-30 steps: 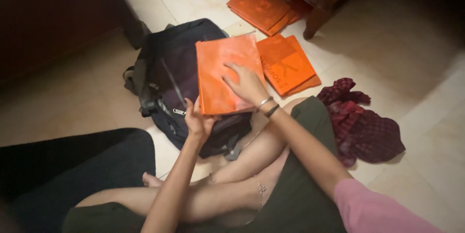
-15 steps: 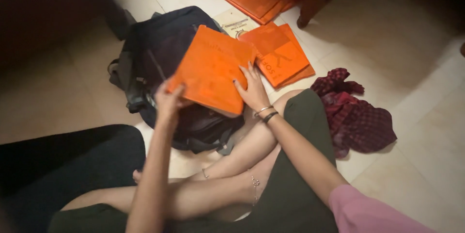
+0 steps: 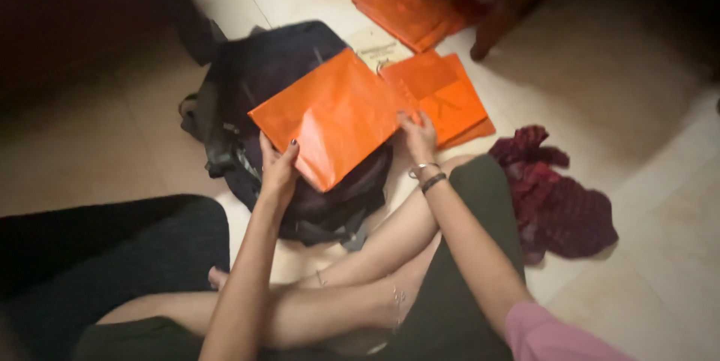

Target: Organizing notebooks and putting them into a backpack while sitting on the floor.

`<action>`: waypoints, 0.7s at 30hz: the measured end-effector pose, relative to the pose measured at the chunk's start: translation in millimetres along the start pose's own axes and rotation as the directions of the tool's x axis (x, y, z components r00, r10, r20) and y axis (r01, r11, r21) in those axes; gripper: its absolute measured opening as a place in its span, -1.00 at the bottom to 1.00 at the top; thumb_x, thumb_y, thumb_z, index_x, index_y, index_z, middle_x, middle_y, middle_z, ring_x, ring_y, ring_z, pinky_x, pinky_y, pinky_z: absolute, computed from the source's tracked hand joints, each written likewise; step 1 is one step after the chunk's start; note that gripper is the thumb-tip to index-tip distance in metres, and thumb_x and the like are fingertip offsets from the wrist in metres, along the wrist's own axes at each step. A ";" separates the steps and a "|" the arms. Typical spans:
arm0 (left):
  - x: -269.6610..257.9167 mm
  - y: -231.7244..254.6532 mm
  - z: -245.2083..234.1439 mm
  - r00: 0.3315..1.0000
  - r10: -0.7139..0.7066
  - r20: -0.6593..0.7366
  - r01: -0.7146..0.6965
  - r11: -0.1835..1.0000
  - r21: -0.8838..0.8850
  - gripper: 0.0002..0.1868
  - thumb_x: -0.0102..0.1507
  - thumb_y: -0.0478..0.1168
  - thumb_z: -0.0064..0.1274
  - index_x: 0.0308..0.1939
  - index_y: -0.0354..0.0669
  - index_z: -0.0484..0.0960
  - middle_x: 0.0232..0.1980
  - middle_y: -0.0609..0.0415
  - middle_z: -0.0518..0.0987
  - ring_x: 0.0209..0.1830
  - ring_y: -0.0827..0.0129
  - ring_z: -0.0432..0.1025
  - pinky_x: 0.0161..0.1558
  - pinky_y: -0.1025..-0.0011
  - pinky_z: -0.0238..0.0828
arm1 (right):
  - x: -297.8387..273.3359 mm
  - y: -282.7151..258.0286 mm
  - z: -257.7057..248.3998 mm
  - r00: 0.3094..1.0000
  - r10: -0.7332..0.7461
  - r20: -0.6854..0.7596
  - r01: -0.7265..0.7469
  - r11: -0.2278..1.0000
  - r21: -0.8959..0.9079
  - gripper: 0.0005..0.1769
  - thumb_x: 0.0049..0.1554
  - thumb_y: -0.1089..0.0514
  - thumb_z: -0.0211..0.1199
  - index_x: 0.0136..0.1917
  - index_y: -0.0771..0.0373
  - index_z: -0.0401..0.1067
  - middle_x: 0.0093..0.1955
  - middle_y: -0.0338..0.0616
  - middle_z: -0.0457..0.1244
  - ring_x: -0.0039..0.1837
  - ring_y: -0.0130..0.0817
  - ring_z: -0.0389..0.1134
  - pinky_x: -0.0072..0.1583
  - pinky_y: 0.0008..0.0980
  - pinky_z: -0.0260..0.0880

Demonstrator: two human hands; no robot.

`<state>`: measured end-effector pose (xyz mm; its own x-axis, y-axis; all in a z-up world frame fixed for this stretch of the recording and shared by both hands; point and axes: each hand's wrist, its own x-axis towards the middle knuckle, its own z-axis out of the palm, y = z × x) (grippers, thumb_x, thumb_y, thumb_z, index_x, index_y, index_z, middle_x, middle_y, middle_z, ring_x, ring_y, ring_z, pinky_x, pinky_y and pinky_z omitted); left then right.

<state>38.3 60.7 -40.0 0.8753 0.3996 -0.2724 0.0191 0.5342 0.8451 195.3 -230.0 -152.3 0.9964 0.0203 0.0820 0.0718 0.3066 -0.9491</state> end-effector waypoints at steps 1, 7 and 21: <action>9.1 -3.9 -10.3 0.992 0.091 0.088 -0.089 0.996 -0.030 -0.14 0.33 -0.43 -0.06 0.58 0.14 -0.15 0.40 0.03 0.40 0.30 0.25 0.41 0.23 0.21 0.42 | 12.1 7.4 -17.7 0.969 0.246 -0.031 -0.231 0.943 0.241 -0.13 0.11 -0.03 0.40 0.54 0.20 0.07 0.34 0.09 0.25 0.26 -0.19 0.37 0.28 -0.18 0.41; 5.3 46.0 -21.2 0.983 0.030 0.180 -0.017 0.997 -0.073 -0.31 0.27 -0.40 -0.03 0.50 -0.08 0.22 0.34 -0.02 0.49 0.28 0.19 0.45 0.24 0.19 0.42 | -21.6 -155.3 40.3 0.731 0.552 0.401 -0.681 0.550 0.484 0.13 -0.04 -0.60 0.11 0.32 0.48 0.34 0.28 0.17 0.36 0.25 -0.03 0.44 0.23 -0.18 0.47; -18.5 36.5 9.4 0.923 0.010 0.384 0.035 0.993 -0.112 -0.30 0.42 0.15 -0.08 0.46 -0.31 0.40 0.35 -0.31 0.51 0.23 0.04 0.47 0.12 0.17 0.42 | -77.3 -173.7 -54.1 0.591 0.546 0.594 -0.771 0.599 0.216 -0.54 0.13 0.08 0.11 0.18 0.43 0.44 0.06 0.13 0.42 -0.01 -0.02 0.50 0.02 -0.08 0.49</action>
<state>27.4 65.8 0.2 0.9939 0.0884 -0.0661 -0.0041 0.6281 0.7781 108.2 -336.3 -10.2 0.6013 0.7448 -0.2891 -0.7350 0.3738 -0.5658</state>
